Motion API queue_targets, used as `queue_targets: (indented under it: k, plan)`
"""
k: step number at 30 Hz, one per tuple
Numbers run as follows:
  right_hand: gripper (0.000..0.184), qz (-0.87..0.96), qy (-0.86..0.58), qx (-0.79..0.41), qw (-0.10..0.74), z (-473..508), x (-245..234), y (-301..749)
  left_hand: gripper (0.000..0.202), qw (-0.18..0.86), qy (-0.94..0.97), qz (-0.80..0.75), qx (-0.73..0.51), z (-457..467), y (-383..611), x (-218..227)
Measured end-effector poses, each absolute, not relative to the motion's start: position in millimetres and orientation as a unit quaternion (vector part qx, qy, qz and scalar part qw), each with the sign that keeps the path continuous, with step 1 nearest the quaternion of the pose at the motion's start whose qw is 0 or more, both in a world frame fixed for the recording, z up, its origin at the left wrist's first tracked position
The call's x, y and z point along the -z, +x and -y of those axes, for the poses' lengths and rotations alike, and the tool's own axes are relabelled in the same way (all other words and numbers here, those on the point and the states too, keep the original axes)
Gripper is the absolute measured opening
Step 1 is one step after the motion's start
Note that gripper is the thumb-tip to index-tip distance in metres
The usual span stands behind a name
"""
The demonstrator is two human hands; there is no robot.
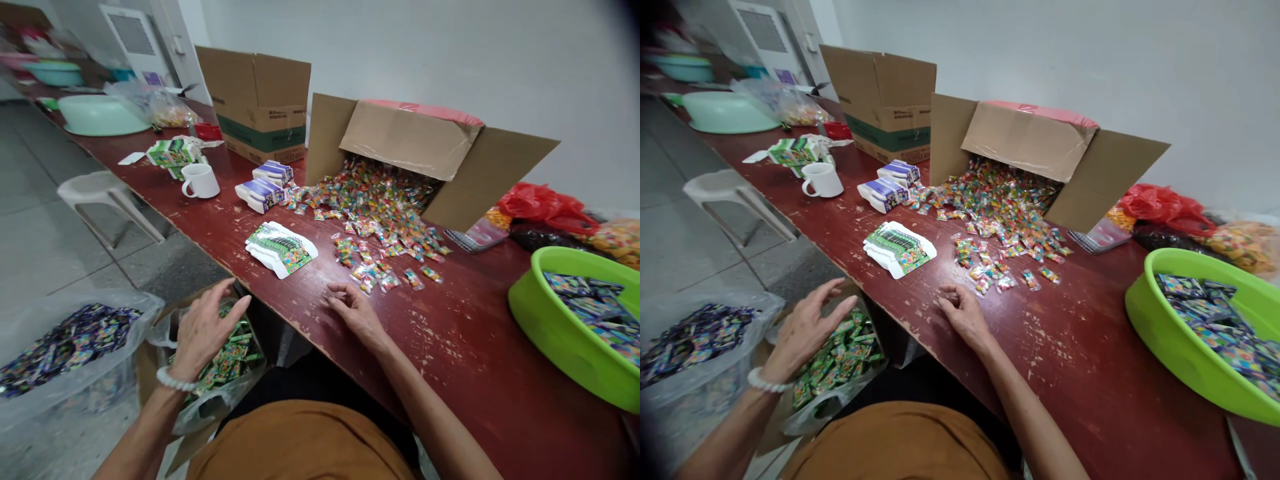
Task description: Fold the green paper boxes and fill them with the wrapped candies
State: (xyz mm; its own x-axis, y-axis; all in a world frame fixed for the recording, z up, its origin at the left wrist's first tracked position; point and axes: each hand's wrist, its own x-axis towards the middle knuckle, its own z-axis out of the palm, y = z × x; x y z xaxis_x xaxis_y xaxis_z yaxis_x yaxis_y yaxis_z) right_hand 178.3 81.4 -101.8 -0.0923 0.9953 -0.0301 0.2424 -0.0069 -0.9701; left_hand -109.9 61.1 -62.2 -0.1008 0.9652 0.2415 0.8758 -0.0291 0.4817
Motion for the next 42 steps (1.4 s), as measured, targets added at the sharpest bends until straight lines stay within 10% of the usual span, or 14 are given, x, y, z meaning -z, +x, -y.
queue_targets:
  k: [7, 20, 29, 42]
  plan:
    - [0.021, 0.622, -0.565, -0.378, 0.389, -79, 110, 178, 0.047, -0.061, 0.703, -0.683, -0.187, -129, -48, 71]
    - [0.052, 0.461, -0.561, -0.516, 0.454, -93, 105, 172, 0.048, 0.367, 0.529, -0.624, -0.442, -121, -43, 84]
    - [0.030, 0.437, -0.387, -0.610, 0.536, -77, 69, 152, 0.060, 0.793, 0.449, -0.303, -0.279, -66, -38, 56]
    - [0.075, 0.485, -0.277, -0.733, 0.388, -46, 31, 154, 0.061, 0.847, 0.416, -0.178, -0.280, -50, -19, 52]
